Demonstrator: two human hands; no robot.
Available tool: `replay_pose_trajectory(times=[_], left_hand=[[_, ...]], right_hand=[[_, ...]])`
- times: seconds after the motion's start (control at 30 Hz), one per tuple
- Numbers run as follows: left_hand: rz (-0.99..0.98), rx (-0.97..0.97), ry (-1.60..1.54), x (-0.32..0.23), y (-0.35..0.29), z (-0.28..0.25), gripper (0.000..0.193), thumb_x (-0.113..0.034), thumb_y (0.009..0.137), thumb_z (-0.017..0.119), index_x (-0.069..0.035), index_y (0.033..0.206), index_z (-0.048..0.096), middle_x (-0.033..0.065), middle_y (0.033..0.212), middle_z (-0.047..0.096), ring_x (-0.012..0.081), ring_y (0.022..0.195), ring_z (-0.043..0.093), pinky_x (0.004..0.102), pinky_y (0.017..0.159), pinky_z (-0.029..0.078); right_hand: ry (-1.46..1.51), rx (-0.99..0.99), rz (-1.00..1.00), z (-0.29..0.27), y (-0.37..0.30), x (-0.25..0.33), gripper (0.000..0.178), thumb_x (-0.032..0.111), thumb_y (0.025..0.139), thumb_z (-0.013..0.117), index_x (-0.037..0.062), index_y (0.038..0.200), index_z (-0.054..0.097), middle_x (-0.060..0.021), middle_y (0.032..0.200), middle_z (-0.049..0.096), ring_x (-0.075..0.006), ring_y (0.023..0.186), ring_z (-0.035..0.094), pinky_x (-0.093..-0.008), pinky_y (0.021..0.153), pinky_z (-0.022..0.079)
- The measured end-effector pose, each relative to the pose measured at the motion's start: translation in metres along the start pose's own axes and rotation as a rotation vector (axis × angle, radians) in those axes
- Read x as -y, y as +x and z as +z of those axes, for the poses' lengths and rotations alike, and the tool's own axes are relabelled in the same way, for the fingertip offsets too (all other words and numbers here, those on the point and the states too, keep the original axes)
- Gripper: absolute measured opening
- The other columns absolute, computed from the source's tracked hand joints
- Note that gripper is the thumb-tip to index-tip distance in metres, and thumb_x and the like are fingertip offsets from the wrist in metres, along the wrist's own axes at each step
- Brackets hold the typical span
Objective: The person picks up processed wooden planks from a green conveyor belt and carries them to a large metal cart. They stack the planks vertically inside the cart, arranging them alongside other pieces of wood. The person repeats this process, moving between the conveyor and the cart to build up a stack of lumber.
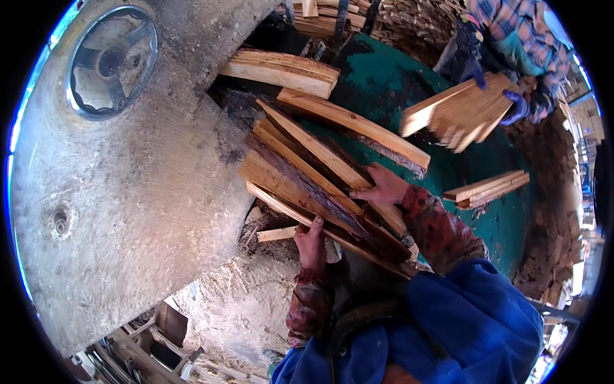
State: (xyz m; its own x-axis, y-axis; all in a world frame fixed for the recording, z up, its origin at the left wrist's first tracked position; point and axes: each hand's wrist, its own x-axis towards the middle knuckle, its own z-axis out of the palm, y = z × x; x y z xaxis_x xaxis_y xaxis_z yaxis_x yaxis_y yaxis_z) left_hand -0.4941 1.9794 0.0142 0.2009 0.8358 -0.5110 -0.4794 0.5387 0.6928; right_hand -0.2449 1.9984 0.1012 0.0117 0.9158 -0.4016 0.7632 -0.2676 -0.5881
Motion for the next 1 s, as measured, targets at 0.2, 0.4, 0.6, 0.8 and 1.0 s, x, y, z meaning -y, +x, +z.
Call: replay_pose_trajectory(times=[0.2, 0.4, 0.6, 0.8, 1.0], left_hand=[[-0.085, 0.041, -0.205, 0.006, -0.006, -0.013, 0.057, -0.040, 0.096, 0.059, -0.001, 0.136, 0.044, 0.0109, 0.129, 0.056, 0.0250, 0.115, 0.057, 0.0401, 0.098, 0.047], [-0.215, 0.250, -0.355, -0.005, -0.007, -0.026, 0.063, -0.046, 0.096, 0.057, -0.003, 0.138, 0.042, 0.0126, 0.127, 0.056, 0.0271, 0.114, 0.057, 0.0417, 0.098, 0.047], [-0.429, 0.462, -0.337, -0.024, -0.011, -0.057, 0.060, -0.052, 0.098, 0.047, -0.012, 0.143, 0.042, 0.0092, 0.133, 0.055, 0.0259, 0.117, 0.054, 0.0455, 0.102, 0.043], [-0.436, 0.459, -0.157, -0.024, -0.034, -0.076, 0.071, -0.055, 0.094, 0.052, -0.012, 0.148, 0.034, 0.0105, 0.148, 0.041, 0.0314, 0.132, 0.041, 0.0496, 0.110, 0.035], [-0.521, 0.512, -0.092, -0.010, -0.058, -0.085, 0.076, -0.056, 0.091, 0.055, -0.012, 0.149, 0.033, 0.0119, 0.147, 0.041, 0.0327, 0.131, 0.043, 0.0506, 0.109, 0.036]], right_hand=[[0.096, -0.129, 0.054, 0.041, -0.032, 0.014, 0.085, 0.056, 0.078, 0.073, -0.0083, 0.129, 0.052, -0.0274, 0.120, 0.053, -0.0402, 0.115, 0.053, -0.0424, 0.100, 0.043], [0.129, -0.277, 0.078, 0.076, -0.048, 0.024, 0.075, 0.049, 0.079, 0.076, -0.0057, 0.126, 0.056, -0.0272, 0.117, 0.055, -0.0401, 0.112, 0.056, -0.0432, 0.096, 0.045], [0.378, -0.434, 0.039, 0.106, -0.085, 0.047, 0.078, 0.059, 0.077, 0.069, -0.0015, 0.125, 0.060, -0.0314, 0.118, 0.054, -0.0440, 0.112, 0.052, -0.0473, 0.097, 0.043], [0.302, -0.422, 0.272, 0.145, -0.118, 0.052, 0.080, 0.058, 0.077, 0.071, -0.0085, 0.120, 0.059, -0.0285, 0.118, 0.053, -0.0404, 0.110, 0.055, -0.0437, 0.093, 0.046], [0.353, -0.571, 0.269, 0.173, -0.166, 0.055, 0.083, 0.053, 0.075, 0.074, -0.0076, 0.128, 0.054, -0.0286, 0.124, 0.051, -0.0411, 0.118, 0.050, -0.0457, 0.101, 0.042]])
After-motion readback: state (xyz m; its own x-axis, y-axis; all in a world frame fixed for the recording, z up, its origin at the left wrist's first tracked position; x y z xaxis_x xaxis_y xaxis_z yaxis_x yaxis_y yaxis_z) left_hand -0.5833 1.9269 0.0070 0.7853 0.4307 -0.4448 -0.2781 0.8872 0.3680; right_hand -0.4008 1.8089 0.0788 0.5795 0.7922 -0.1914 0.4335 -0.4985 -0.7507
